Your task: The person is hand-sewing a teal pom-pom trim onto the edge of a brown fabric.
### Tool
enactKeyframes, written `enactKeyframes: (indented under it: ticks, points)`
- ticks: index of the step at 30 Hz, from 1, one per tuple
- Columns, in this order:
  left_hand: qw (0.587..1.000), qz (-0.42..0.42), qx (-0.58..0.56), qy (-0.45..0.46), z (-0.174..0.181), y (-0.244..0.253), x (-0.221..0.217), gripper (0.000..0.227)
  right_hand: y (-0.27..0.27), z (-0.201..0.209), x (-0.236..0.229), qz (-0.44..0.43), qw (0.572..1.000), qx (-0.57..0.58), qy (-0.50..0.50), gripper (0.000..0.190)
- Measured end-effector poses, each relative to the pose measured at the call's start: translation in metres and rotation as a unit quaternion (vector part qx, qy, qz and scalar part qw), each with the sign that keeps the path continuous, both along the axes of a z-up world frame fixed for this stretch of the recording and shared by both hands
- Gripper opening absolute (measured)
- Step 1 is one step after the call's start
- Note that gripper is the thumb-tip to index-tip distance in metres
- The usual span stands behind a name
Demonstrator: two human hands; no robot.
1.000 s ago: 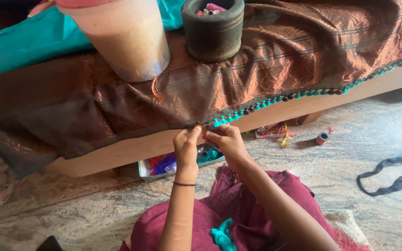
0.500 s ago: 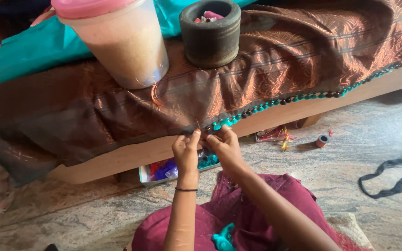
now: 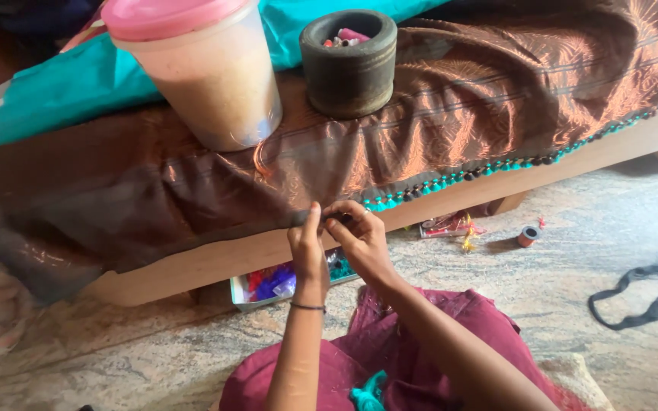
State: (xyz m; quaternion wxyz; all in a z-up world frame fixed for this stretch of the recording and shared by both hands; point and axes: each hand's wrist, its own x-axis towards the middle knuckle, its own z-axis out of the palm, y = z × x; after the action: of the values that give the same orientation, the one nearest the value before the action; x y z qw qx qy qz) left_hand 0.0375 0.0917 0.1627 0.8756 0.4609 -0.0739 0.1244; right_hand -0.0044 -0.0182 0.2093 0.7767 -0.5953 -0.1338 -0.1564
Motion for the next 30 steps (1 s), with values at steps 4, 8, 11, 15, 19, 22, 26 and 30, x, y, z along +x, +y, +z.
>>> enactKeyframes:
  ticks: [4, 8, 11, 15, 19, 22, 26, 30]
  points:
    - [0.997, -0.014, 0.043, 0.057, 0.015, -0.002, 0.012, 0.033, -0.010, 0.008, 0.000, -0.002, 0.998, -0.066, -0.004, 0.014]
    - [0.989, 0.012, 0.066, 0.128, 0.022, -0.008, 0.009, 0.035, -0.020, 0.012, 0.001, 0.027, 0.992, -0.121, 0.007, 0.015]
    - [0.989, 0.025, 0.046, 0.135, 0.029, -0.014, 0.007, 0.035, -0.026, 0.009, 0.007, 0.025, 0.985, -0.172, -0.005, 0.012]
    - [0.988, 0.029, 0.014, 0.151, 0.043, -0.018, 0.001, 0.039, -0.032, 0.014, 0.008, 0.020, 0.967, -0.232, -0.104, 0.013]
    - [0.986, 0.027, 0.027, 0.165, 0.035, -0.017, 0.004, 0.042, -0.032, 0.017, 0.004, 0.035, 0.968, -0.250, 0.000, 0.015]
    - [0.982, 0.031, 0.041, 0.184, 0.033, -0.015, 0.006, 0.043, -0.027, 0.004, 0.005, 0.030, 0.958, -0.285, -0.022, 0.015]
    - [0.972, 0.071, 0.159, 0.160, 0.022, -0.017, -0.005, 0.048, -0.012, -0.013, 0.000, 0.018, 0.995, -0.089, -0.029, 0.012]
    - [0.892, 0.309, 0.293, -0.150, 0.027, -0.029, -0.051, 0.036, -0.009, 0.015, -0.024, -0.149, 0.977, -0.132, -0.073, 0.012]
